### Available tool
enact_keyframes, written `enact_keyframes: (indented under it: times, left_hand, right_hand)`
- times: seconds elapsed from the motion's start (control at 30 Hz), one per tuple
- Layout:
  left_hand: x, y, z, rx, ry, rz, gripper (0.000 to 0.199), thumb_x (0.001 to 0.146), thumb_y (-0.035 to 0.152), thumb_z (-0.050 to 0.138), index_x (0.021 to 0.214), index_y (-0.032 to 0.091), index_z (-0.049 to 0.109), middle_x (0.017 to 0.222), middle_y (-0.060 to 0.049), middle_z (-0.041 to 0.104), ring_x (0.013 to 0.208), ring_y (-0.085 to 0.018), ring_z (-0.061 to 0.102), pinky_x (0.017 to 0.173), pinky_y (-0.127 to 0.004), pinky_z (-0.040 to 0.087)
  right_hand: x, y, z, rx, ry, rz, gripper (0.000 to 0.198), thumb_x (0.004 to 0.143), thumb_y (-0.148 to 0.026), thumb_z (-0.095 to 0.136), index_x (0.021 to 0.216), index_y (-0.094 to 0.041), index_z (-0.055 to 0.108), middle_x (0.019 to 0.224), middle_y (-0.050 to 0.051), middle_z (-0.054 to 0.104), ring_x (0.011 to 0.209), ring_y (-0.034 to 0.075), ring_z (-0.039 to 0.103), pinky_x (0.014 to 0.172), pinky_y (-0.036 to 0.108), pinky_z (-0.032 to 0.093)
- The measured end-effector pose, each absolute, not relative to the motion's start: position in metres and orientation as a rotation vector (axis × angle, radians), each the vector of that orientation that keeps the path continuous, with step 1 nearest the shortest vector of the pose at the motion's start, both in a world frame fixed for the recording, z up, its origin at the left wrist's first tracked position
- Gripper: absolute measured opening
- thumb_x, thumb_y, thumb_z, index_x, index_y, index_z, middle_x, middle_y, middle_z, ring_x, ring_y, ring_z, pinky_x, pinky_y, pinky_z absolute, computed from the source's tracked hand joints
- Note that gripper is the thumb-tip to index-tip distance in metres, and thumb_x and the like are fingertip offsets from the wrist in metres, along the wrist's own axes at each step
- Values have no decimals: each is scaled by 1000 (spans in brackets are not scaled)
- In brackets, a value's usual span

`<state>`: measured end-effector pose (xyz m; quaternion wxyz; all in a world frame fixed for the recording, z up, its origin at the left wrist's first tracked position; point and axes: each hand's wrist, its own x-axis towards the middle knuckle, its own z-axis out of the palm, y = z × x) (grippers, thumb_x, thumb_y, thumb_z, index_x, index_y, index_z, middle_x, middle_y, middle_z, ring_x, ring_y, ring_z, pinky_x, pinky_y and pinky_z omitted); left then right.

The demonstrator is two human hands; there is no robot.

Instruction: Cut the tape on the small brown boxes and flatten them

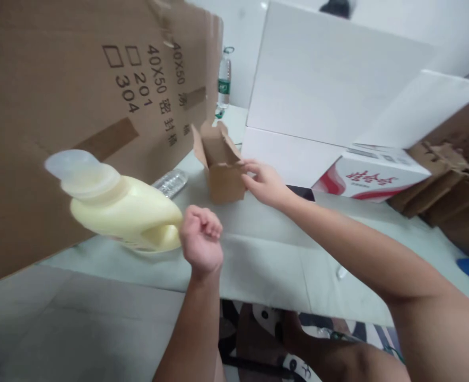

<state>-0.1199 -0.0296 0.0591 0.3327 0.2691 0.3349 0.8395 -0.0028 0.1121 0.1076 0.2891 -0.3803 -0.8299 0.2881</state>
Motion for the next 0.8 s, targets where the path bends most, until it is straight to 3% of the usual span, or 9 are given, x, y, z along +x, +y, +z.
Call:
enact_keyframes:
  times: [0.07,0.13,0.2,0.3,0.43,0.5,0.57,0.7,0.8]
  left_hand:
    - [-116,-30,56,780,1161,2525,15,85,32,50,74,22,46,72,1,45,70,-15,48,69,-28,43]
    - [-112,-27,51,872,1372,2616,8,83,29,51,86,22,50,91,-3,51,93,-19,53,91,-36,45]
    - [-106,-20,45,960,1477,2433,20,83,28,53,101,21,54,108,-6,56,111,-22,53,103,-39,41]
    - [-93,-7,36,1039,1324,2099,34,87,33,53,119,20,54,126,-11,59,127,-25,52,111,-39,38]
    - [-75,8,28,1063,1082,1895,40,90,43,52,123,22,52,125,-11,63,123,-25,59,107,-39,45]
    - [-68,12,28,1102,1114,1883,40,89,45,55,121,21,55,114,-9,65,113,-24,63,102,-37,48]
    - [-62,14,29,1166,1201,1891,38,88,45,58,116,20,60,102,-7,64,102,-22,64,94,-34,50]
    - [-51,21,30,1235,1293,1896,36,84,45,64,109,19,64,94,-3,63,90,-19,62,86,-31,52]
    - [-41,29,26,1246,1289,1889,39,83,45,68,111,19,65,102,-5,66,100,-21,65,94,-34,52]
  right_hand:
    - [51,67,113,-1053,-2158,782,29,93,-31,53,82,-16,74,125,10,70,63,13,67,62,30,61]
    - [103,25,116,-1081,-2142,719,45,97,-37,51,61,-17,68,106,10,76,69,17,71,56,28,58]
    - [149,-12,114,-1075,-2163,678,53,100,-40,50,54,-19,66,94,10,78,85,21,75,66,28,61]
    - [197,-56,104,-1049,-2201,672,47,101,-37,51,64,-20,74,104,10,79,107,25,74,85,32,62]
    - [223,-83,84,-1086,-2151,699,28,99,-31,53,93,-23,79,136,10,67,95,23,77,80,33,64]
    - [224,-82,74,-1112,-2097,707,27,99,-28,52,111,-25,76,148,12,58,78,18,76,70,32,63]
    - [220,-75,64,-1133,-2052,636,29,99,-27,51,119,-26,73,152,13,53,77,17,74,67,33,61]
    - [207,-57,40,-1171,-1916,388,25,97,-28,52,108,-26,75,143,13,57,79,16,67,67,35,58]
    - [204,-51,19,-1255,-1614,155,25,89,-32,65,113,-26,68,119,11,57,85,19,60,77,42,57]
